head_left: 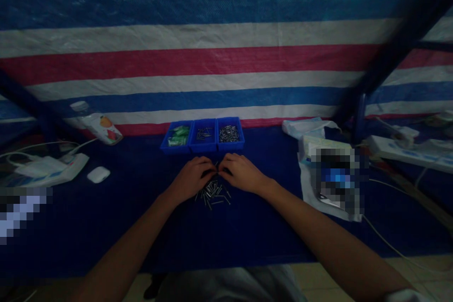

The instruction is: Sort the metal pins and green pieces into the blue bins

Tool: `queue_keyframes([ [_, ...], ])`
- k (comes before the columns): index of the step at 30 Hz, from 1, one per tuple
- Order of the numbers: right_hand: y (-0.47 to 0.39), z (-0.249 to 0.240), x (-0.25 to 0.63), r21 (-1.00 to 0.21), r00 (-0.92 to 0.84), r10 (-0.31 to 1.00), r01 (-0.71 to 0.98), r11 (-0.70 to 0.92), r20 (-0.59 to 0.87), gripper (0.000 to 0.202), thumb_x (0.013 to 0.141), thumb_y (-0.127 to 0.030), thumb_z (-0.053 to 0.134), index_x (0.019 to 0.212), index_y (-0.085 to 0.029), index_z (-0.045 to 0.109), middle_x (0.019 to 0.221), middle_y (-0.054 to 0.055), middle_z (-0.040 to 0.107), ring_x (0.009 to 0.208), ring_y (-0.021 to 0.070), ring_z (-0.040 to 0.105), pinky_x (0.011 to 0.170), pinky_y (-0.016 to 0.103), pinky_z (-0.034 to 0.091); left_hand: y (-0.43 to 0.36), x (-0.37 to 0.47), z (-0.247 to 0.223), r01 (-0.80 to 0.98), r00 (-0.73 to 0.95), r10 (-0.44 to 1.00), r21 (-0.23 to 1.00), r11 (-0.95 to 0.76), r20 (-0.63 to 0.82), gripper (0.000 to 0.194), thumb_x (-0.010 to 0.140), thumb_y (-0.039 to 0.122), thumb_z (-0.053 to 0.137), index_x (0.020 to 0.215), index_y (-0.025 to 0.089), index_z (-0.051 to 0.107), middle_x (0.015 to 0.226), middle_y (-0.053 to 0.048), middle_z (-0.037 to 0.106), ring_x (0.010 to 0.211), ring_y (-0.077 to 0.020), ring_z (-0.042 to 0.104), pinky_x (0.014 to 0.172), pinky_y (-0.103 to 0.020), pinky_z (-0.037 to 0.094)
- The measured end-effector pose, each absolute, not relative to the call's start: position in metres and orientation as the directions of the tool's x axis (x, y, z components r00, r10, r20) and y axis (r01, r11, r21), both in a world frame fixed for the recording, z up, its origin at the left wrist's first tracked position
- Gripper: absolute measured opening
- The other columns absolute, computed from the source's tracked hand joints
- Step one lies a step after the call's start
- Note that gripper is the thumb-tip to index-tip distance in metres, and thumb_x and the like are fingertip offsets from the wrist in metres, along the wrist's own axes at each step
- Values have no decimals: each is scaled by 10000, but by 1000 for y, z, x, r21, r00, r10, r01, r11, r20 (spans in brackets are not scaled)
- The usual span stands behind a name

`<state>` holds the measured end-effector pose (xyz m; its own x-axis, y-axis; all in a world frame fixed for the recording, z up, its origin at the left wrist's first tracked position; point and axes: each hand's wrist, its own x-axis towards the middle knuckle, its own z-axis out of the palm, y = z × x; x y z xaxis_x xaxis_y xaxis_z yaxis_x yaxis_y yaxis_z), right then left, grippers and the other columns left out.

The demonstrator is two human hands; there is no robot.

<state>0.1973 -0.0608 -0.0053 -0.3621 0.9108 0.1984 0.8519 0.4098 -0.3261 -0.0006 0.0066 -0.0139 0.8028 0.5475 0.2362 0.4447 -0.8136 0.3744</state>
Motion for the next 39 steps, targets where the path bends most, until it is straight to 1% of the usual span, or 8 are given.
queue_keyframes([
  [5, -61, -6, 196, -313, -348, 910, 859, 406, 224, 150, 930, -272, 542, 955, -191, 665, 979, 64, 614, 876, 179, 565, 765, 322, 400, 5, 0, -14, 453, 795, 560, 385, -804, 234, 105, 924, 205, 546, 909, 182, 648, 1001, -48, 636, 932, -206, 572, 887, -391, 455],
  [10, -62, -6, 195, -332, -351, 905, 846, 416, 241, 175, 935, -293, 540, 983, -191, 673, 989, 70, 618, 914, 196, 574, 783, 342, 405, 5, 1, -12, 441, 772, 564, 390, -808, 294, 129, 947, 212, 491, 922, 184, 615, 1037, -54, 622, 976, -209, 557, 912, -396, 442],
  [18, -59, -5, 194, -507, -260, 877, 735, 451, 404, 199, 946, -324, 528, 951, -186, 671, 992, 60, 650, 934, 176, 577, 856, 344, 422, 1, 2, -3, 431, 676, 643, 516, -741, 359, 148, 931, 262, 496, 944, 196, 627, 885, -28, 664, 815, -182, 618, 773, -329, 487],
  [24, -60, -1, 191, -645, -175, 880, 619, 447, 442, 175, 931, -300, 546, 885, -183, 667, 890, 39, 644, 846, 150, 582, 790, 305, 437, -3, 2, 2, 391, 630, 647, 545, -741, 428, 111, 893, 249, 546, 909, 192, 640, 835, -13, 671, 737, -160, 619, 709, -289, 489],
  [29, -55, -1, 188, -826, -48, 936, 457, 331, 348, 96, 868, -265, 615, 877, -201, 687, 849, 13, 644, 747, 126, 571, 699, 281, 439, -4, 2, 3, 356, 583, 649, 564, -745, 489, 81, 877, 262, 590, 897, 197, 634, 847, -14, 652, 719, -145, 601, 675, -279, 492],
  [33, -51, -2, 188, -936, 51, 972, 285, 207, 230, 127, 833, -312, 632, 888, -208, 680, 816, 13, 655, 701, 128, 550, 645, 282, 430, -5, 0, 3, 345, 539, 646, 559, -755, 540, 145, 874, 266, 611, 1004, 205, 627, 890, -21, 647, 744, -146, 597, 695, -296, 496],
  [36, -48, -1, 190, -970, 89, 986, 212, 120, 141, 203, 847, -389, 598, 781, -204, 650, 672, -6, 592, 598, 116, 493, 565, 273, 381, -4, -1, 4, 350, 501, 661, 568, -745, 558, 166, 882, 263, 602, 1038, 210, 623, 877, -16, 647, 743, -145, 594, 691, -297, 489],
  [39, -43, 3, 192, -983, 90, 994, 177, 49, 65, 325, 876, -424, 552, 639, -203, 558, 548, -32, 483, 490, 96, 414, 501, 271, 320, -1, -3, 4, 360, 468, 676, 576, -734, 569, 135, 895, 273, 584, 999, 205, 637, 858, -14, 643, 741, -146, 589, 684, -295, 479],
])
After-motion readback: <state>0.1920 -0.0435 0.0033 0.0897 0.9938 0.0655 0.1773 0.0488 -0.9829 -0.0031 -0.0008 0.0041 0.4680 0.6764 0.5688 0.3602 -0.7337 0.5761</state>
